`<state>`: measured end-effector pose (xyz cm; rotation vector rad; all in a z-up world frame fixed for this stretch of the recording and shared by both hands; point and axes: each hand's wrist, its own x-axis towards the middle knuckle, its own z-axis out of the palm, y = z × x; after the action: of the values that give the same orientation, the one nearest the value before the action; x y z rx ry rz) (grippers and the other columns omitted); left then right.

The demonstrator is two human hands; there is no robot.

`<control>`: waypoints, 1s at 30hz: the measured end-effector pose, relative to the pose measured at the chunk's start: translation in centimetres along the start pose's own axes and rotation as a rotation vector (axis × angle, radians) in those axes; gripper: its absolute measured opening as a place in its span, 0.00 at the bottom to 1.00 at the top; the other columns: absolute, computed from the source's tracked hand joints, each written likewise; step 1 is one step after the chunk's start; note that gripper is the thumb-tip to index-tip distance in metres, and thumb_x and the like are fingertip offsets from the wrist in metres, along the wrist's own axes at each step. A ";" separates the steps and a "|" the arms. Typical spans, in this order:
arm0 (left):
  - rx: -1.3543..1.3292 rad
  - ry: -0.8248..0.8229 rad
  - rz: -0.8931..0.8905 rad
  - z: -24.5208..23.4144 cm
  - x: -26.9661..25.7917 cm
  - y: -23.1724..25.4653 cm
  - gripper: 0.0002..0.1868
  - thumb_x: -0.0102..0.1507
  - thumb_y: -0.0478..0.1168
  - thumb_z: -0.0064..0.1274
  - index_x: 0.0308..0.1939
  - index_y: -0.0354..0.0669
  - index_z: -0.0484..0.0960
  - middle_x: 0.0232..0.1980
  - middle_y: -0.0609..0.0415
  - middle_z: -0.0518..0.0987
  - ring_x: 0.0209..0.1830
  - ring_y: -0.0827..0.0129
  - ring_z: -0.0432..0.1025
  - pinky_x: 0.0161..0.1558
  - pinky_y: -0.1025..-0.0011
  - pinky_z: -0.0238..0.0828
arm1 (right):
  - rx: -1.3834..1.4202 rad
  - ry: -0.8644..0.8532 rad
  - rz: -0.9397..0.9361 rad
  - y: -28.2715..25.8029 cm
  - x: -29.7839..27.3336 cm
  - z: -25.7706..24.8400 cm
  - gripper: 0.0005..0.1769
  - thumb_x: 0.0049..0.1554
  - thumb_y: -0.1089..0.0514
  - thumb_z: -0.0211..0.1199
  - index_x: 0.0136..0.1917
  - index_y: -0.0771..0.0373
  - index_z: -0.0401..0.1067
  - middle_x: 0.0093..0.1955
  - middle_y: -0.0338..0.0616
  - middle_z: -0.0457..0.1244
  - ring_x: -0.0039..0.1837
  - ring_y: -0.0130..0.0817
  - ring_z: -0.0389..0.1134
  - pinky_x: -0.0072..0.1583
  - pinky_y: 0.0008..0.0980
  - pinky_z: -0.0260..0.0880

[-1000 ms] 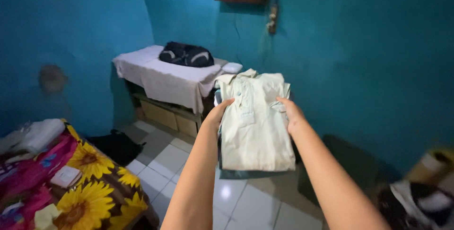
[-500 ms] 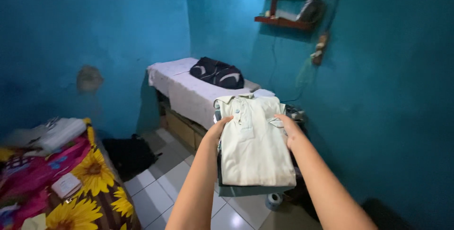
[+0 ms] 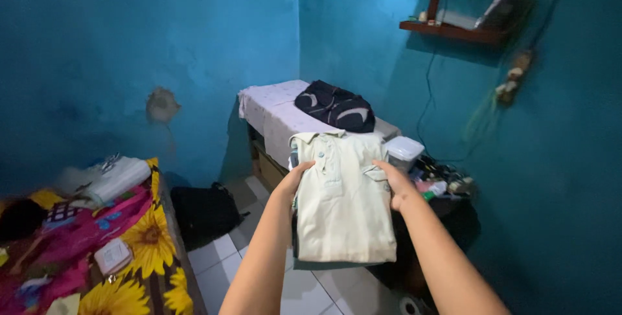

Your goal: The person removes a shirt, a pair of shorts, and a pair of pants from a closet and places them on a bed. They then pack the items into a duffel bag and zip it closed.

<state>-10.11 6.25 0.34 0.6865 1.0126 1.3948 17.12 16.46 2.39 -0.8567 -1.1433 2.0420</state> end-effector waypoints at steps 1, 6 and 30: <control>0.002 0.003 0.004 -1.0 1.0 0.5 0.25 0.59 0.53 0.52 0.53 0.39 0.82 0.49 0.50 0.84 0.43 0.64 0.78 0.51 0.68 0.73 | 0.001 -0.005 -0.001 0.1 1.6 0.4 0.19 0.54 0.43 0.62 0.47 0.60 0.76 0.45 0.45 0.70 0.46 0.40 0.72 0.53 0.44 0.74; 0.040 -0.026 0.014 -8.1 10.6 2.3 0.30 0.59 0.54 0.53 0.57 0.35 0.80 0.53 0.46 0.84 0.47 0.62 0.79 0.54 0.68 0.72 | 0.031 -0.072 0.074 -1.2 8.4 3.4 0.21 0.53 0.42 0.62 0.49 0.61 0.75 0.46 0.45 0.71 0.47 0.39 0.72 0.54 0.42 0.73; 0.240 -0.160 -0.331 -17.8 43.1 10.3 0.41 0.54 0.63 0.51 0.61 0.35 0.78 0.57 0.44 0.81 0.48 0.58 0.77 0.53 0.64 0.73 | 0.096 0.161 -0.168 -5.7 38.8 0.5 0.30 0.49 0.45 0.65 0.60 0.62 0.72 0.53 0.46 0.69 0.52 0.39 0.70 0.56 0.41 0.71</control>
<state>-35.12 46.47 -5.71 0.7546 1.1184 0.9261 -4.75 48.83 -1.19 -0.8318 -0.9867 1.8406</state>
